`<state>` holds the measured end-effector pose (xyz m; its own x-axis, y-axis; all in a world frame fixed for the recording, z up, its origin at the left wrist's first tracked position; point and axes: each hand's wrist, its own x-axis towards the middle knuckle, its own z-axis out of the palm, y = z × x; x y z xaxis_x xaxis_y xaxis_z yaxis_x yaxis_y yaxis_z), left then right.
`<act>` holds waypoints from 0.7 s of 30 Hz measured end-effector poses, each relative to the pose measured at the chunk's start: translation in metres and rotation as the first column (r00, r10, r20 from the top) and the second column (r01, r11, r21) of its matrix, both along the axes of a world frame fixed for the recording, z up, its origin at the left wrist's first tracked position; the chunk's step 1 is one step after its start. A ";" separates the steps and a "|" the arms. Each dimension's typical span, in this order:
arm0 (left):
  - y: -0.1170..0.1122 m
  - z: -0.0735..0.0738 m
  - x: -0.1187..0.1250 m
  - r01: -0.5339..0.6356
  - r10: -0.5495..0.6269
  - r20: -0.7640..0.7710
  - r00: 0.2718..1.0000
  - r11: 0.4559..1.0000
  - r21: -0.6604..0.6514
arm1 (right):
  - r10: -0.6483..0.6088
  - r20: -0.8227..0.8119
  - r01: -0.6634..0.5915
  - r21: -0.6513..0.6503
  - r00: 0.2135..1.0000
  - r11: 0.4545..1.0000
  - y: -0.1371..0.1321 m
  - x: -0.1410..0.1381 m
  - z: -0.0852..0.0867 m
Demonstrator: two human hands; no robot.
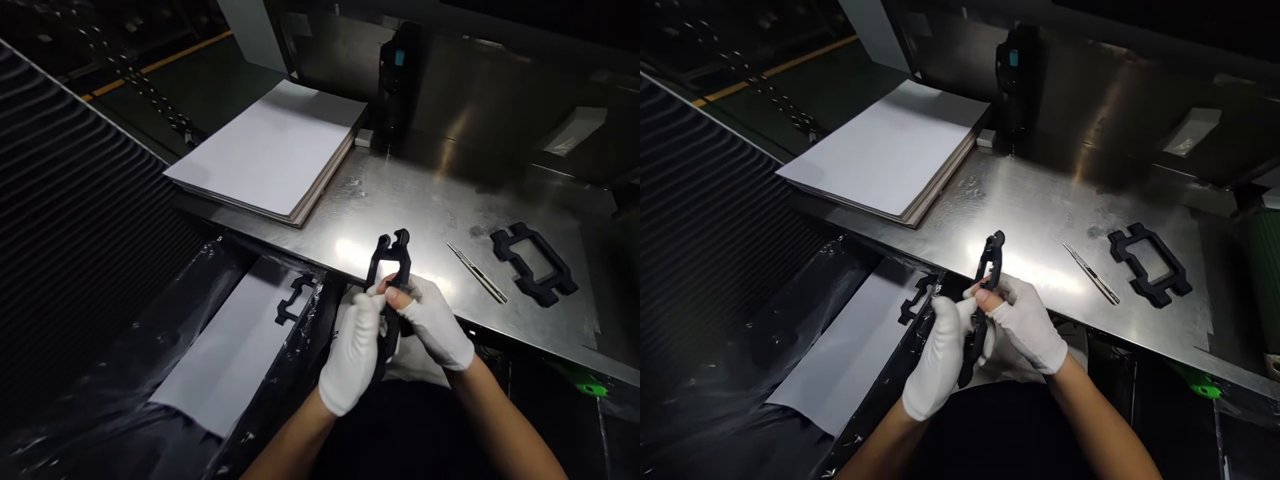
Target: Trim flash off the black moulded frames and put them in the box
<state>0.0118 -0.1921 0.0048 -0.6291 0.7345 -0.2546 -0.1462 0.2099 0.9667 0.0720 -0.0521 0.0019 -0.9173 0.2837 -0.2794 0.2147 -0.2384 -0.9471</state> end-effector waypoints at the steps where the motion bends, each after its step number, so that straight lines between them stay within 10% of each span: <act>1: -0.005 0.003 0.000 0.041 -0.041 -0.031 0.999 0.999 -0.008 | -0.056 0.032 0.055 0.027 0.998 0.998 -0.004 -0.004 -0.002; 5: -0.039 0.016 0.003 0.016 -0.016 0.004 1.000 0.974 -0.227 | 0.041 0.064 -0.055 0.233 0.997 0.971 -0.010 0.006 -0.007; 9: -0.118 -0.004 -0.028 -0.436 0.427 -0.114 0.897 0.813 -0.387 | 0.179 0.210 -0.253 0.407 0.961 0.878 0.004 0.047 -0.013; 12: -0.198 -0.059 -0.081 -0.808 0.712 -0.385 0.588 0.495 -0.320 | 0.073 0.320 -0.201 0.390 0.945 0.899 0.025 0.074 -0.031; 13: -0.224 -0.082 -0.101 -0.827 0.751 -0.356 0.557 0.462 -0.320 | 0.016 0.339 -0.158 0.395 0.941 0.905 0.033 0.079 -0.039; 17: -0.287 -0.169 -0.170 -0.731 0.728 -0.221 0.649 0.517 -0.445 | -0.170 0.385 -0.065 0.528 0.907 0.847 0.059 0.079 -0.060; 21: -0.289 -0.215 -0.223 -0.703 0.648 -0.343 0.680 0.441 -0.558 | -0.197 0.416 -0.088 0.573 0.888 0.815 0.067 0.069 -0.061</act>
<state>-0.2113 -0.4810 -0.2105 -0.8903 -0.2415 -0.3861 -0.4500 0.5974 0.6638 0.1411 0.0144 -0.0593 -0.7131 0.5639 -0.4165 0.6396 0.2800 -0.7159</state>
